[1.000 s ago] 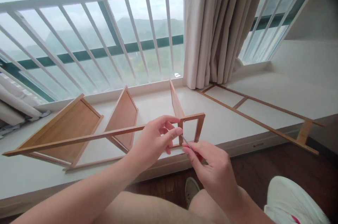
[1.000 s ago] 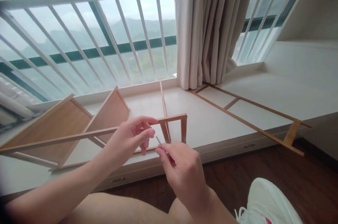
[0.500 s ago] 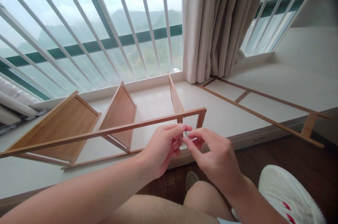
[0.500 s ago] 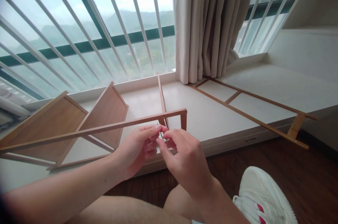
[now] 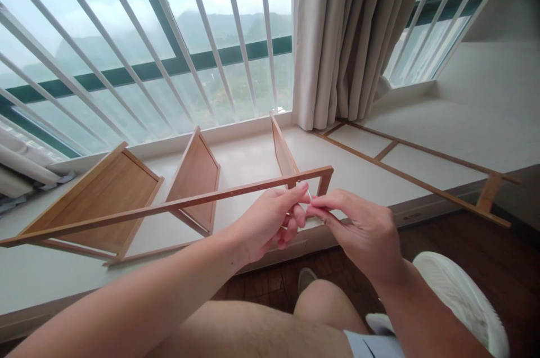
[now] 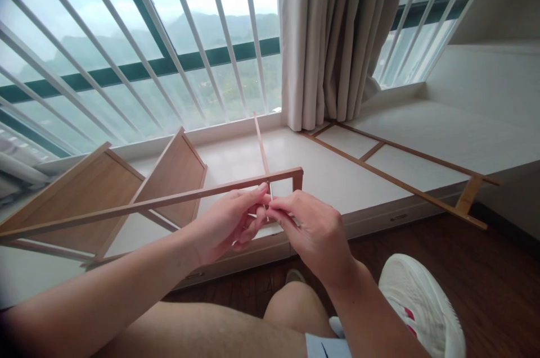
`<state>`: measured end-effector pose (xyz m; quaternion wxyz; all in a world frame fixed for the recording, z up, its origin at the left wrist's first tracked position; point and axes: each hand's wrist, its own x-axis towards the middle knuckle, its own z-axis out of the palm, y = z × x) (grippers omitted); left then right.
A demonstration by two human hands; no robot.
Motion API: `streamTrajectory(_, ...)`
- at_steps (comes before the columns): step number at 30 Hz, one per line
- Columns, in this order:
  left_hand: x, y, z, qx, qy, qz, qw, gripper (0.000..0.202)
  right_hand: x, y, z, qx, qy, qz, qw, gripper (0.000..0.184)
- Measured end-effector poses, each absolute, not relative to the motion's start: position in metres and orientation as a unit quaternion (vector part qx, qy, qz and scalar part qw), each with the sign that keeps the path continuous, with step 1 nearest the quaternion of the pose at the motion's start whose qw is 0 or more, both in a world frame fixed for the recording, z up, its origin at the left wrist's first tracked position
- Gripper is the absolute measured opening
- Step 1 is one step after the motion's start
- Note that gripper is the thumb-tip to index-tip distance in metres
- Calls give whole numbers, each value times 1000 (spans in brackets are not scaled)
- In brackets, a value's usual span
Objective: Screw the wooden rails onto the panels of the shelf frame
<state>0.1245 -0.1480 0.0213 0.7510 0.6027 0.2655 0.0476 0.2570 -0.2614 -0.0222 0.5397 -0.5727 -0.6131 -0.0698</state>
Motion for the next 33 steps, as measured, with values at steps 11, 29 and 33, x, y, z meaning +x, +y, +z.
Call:
streamTrajectory(11, 124, -95, 51, 988, 63, 142, 5, 38, 260, -256, -28, -606, -588, -22, 535, 4)
streamTrajectory(29, 137, -72, 19, 991, 47, 83, 90, 43, 258, -252, -30, -608, -587, -61, 532, 9)
streamTrajectory(33, 138, -72, 21, 991, 50, 79, 97, 41, 257, -251, -30, -608, -587, -64, 531, 7)
